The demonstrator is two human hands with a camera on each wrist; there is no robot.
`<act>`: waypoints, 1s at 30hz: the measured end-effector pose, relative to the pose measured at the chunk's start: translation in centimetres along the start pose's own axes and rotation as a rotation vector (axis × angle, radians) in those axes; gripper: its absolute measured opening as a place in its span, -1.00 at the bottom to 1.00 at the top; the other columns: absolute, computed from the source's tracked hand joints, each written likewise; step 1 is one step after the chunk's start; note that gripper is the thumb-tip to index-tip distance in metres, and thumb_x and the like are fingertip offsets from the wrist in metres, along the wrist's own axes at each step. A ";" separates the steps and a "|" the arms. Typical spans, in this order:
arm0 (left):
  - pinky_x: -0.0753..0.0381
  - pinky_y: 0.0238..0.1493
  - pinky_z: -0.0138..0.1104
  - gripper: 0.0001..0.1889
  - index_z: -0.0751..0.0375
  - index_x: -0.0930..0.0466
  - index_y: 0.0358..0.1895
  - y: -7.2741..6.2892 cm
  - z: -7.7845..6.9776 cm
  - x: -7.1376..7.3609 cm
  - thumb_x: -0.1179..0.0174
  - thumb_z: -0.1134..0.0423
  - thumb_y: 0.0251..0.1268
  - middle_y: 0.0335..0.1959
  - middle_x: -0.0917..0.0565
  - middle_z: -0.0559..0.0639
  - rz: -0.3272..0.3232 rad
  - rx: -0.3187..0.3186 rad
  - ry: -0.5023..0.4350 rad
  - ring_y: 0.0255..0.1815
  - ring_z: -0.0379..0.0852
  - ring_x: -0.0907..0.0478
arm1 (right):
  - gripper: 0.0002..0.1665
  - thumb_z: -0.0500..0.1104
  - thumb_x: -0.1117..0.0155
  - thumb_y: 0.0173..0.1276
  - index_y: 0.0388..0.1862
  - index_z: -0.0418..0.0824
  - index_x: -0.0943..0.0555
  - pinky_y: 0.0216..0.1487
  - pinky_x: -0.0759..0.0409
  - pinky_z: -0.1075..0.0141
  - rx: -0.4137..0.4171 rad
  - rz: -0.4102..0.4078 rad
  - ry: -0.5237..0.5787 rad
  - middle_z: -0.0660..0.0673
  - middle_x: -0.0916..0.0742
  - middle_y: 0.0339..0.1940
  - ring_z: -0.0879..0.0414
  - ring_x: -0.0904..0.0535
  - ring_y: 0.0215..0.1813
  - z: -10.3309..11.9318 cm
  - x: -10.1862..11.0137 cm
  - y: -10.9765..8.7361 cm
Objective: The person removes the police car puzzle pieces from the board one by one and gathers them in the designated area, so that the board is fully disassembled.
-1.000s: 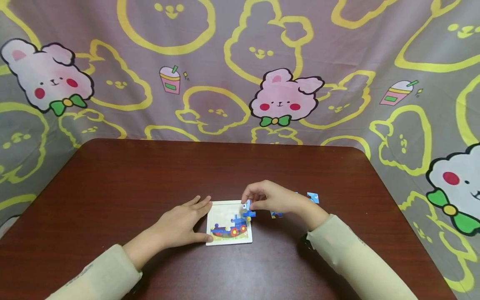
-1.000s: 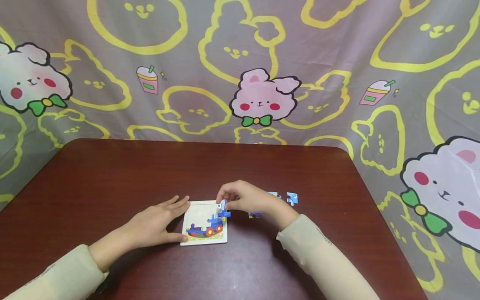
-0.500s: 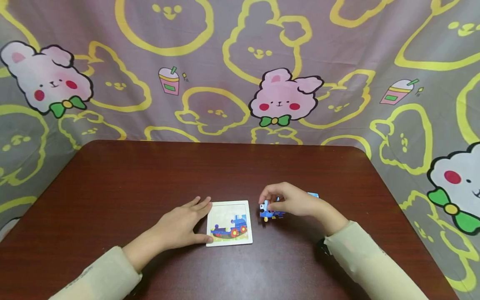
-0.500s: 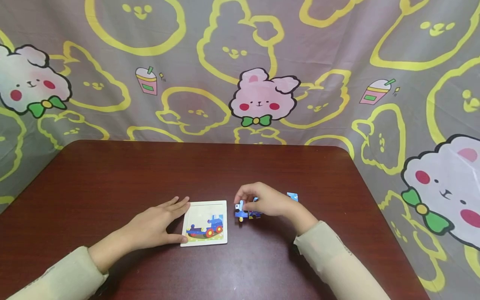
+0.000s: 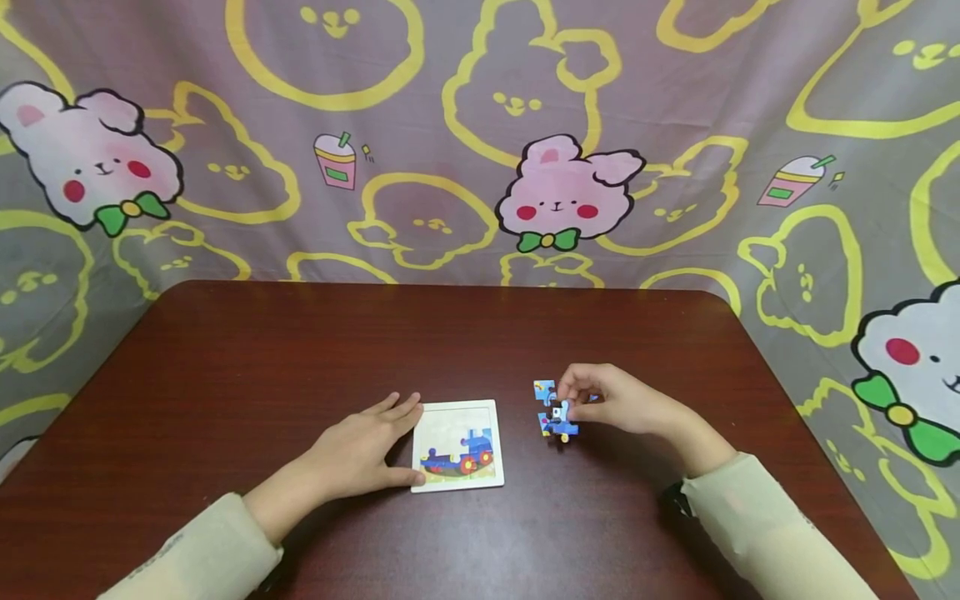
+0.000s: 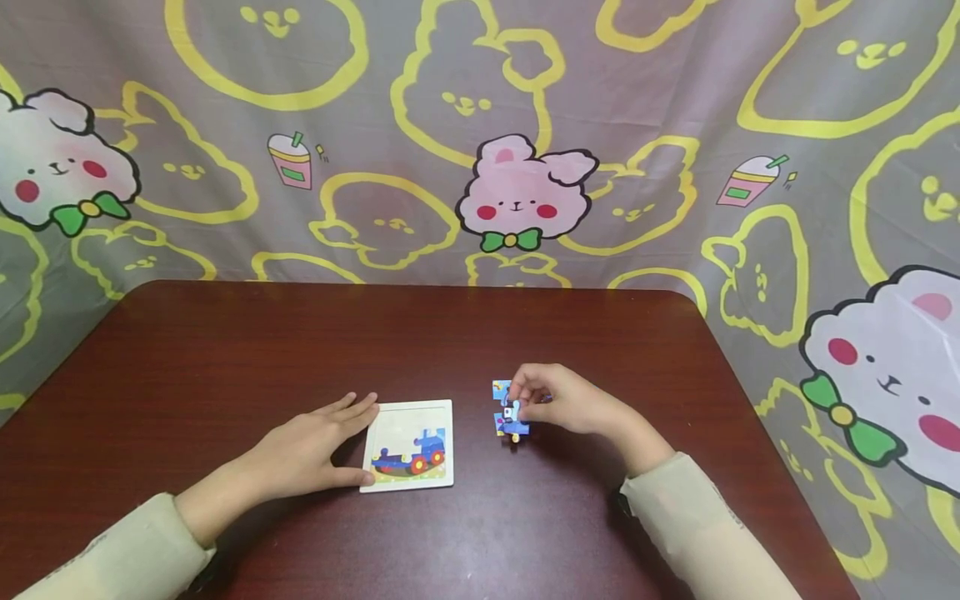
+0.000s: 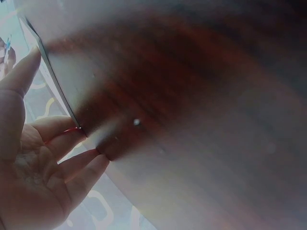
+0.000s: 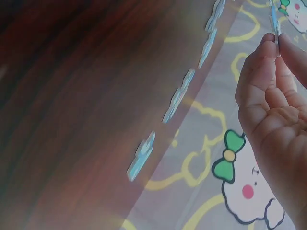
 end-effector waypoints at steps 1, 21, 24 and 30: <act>-0.47 0.29 0.11 -0.03 0.23 -0.32 0.47 0.0 0.0 0.0 -0.33 -0.32 0.09 0.53 -0.30 0.10 -0.001 0.000 0.002 0.54 0.22 -0.23 | -0.85 -0.35 -0.35 0.31 -0.18 -0.24 -0.58 -0.12 -0.58 0.32 -0.009 -0.005 -0.007 -0.04 -0.73 -0.32 0.19 -0.60 -0.22 -0.1 0.1 -0.2; -0.49 0.27 0.12 -0.03 0.19 -0.30 0.48 0.0 0.1 -0.2 -0.32 -0.34 0.09 0.55 -0.28 0.06 0.007 0.013 0.003 0.55 0.18 -0.21 | -0.87 -0.43 -0.32 0.28 -0.22 -0.29 -0.59 -0.26 -0.55 0.38 -0.097 -0.033 -0.078 -0.03 -0.66 -0.43 0.25 -0.55 -0.35 -2.0 1.4 -1.9; -0.49 0.27 0.11 -0.02 0.19 -0.30 0.49 0.1 0.1 -0.2 -0.31 -0.34 0.09 0.55 -0.28 0.07 0.009 0.011 0.009 0.55 0.19 -0.21 | -0.88 -0.42 -0.31 0.29 -0.23 -0.30 -0.59 -0.28 -0.54 0.39 -0.118 -0.023 -0.092 -0.02 -0.65 -0.45 0.26 -0.54 -0.36 -2.0 1.4 -1.9; -0.50 0.27 0.10 -0.02 0.19 -0.28 0.49 0.2 0.2 -0.2 -0.30 -0.35 0.10 0.55 -0.27 0.07 0.012 0.010 0.014 0.56 0.19 -0.20 | -0.87 -0.43 -0.33 0.27 -0.24 -0.29 -0.59 -0.32 -0.53 0.39 -0.144 -0.031 -0.138 -0.01 -0.65 -0.47 0.25 -0.52 -0.38 -2.0 1.4 -1.7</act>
Point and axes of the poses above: each hand's wrist, its own y-axis towards the middle knuckle, its own x-axis out of the back of the hand, z = x × y, the point moved 1 cm from there along y, towards the middle knuckle
